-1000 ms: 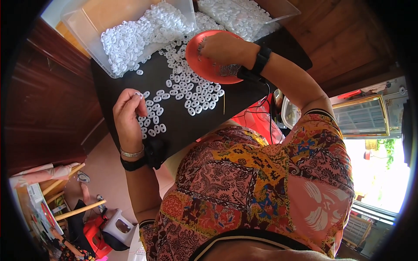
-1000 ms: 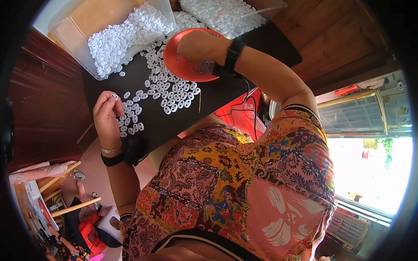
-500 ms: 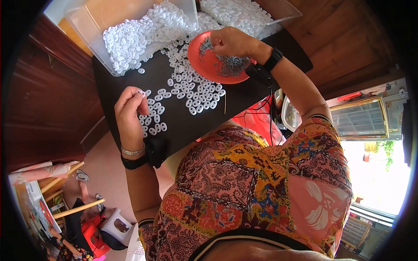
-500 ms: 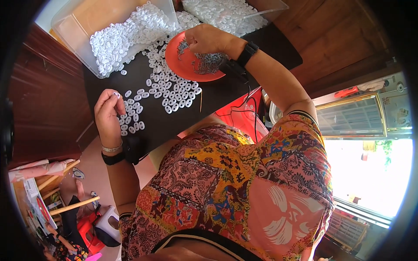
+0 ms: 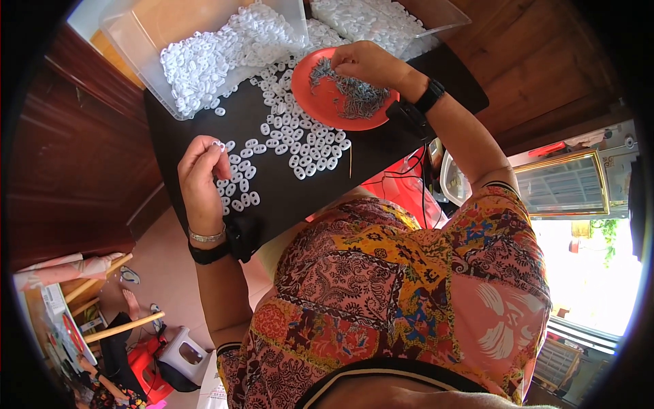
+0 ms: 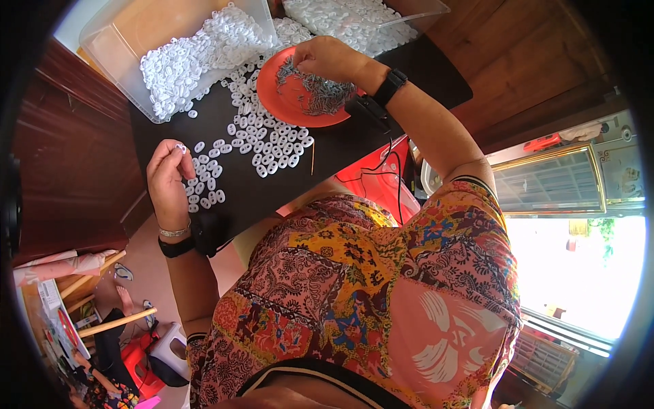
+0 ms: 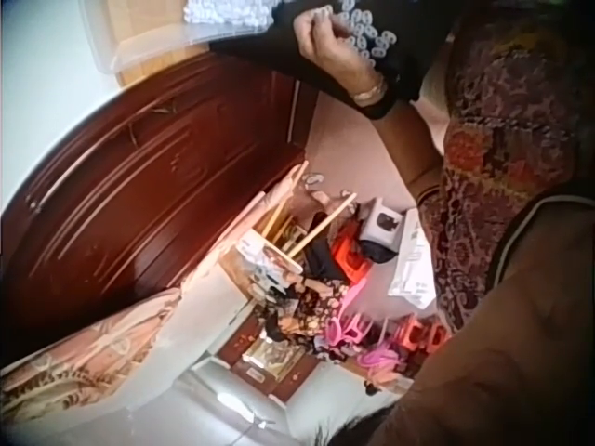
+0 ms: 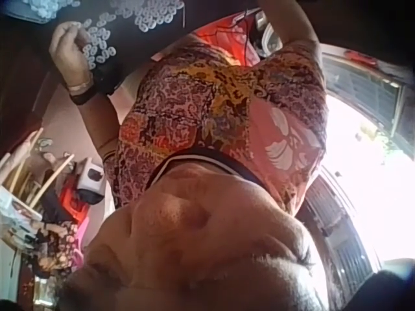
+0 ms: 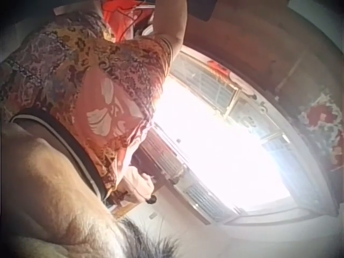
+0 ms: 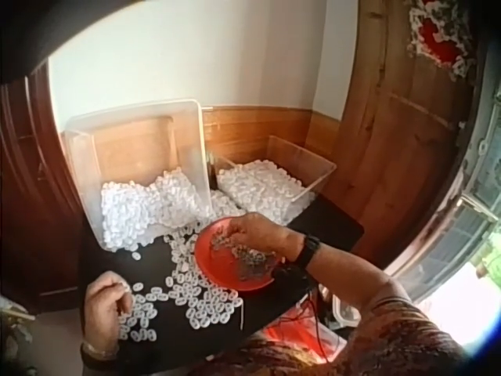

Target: Inserting small metal pins into white plastic connector components.

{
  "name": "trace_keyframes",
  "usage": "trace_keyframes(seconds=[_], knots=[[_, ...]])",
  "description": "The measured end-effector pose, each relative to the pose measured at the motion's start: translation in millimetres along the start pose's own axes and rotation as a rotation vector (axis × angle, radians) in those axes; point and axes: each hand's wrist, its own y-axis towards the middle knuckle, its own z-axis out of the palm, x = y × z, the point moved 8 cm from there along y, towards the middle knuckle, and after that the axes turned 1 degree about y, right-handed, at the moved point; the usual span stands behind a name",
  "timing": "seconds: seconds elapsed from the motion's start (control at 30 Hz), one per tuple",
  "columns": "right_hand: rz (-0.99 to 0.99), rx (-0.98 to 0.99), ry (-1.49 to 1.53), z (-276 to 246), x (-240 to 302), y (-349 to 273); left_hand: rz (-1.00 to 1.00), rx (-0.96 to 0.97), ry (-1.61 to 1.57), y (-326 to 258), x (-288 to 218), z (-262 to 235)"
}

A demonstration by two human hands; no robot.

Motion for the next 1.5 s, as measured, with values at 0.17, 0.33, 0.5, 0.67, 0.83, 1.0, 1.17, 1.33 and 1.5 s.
trace_keyframes(seconds=[0.17,0.33,0.5,0.67,0.83,1.0,1.17,1.33,1.5], knots=[[0.098,0.024,0.029,-5,2,-2,0.011,0.007,0.012,1,0,0],[0.129,0.122,0.332,13,33,-13,-0.006,-0.008,-0.019,0,-1,-2],[0.085,0.459,1.002,62,158,-65,0.026,-0.054,-0.006,1,-5,-9],[-0.309,0.890,0.985,113,218,-117,0.037,-0.075,-0.092,-5,-11,-12],[-0.399,1.059,0.870,117,217,-127,0.102,-0.042,-0.061,-30,-40,-7],[-0.631,0.865,0.750,104,230,-119,0.102,-0.037,-0.116,-48,-40,0],[-0.172,0.596,0.748,74,197,-76,0.076,-0.046,-0.060,-61,-31,6],[0.120,0.262,1.214,69,164,-54,0.106,-0.061,-0.045,-69,-29,16],[0.112,0.193,1.281,92,167,-43,0.125,-0.103,0.030,-75,-22,23]])
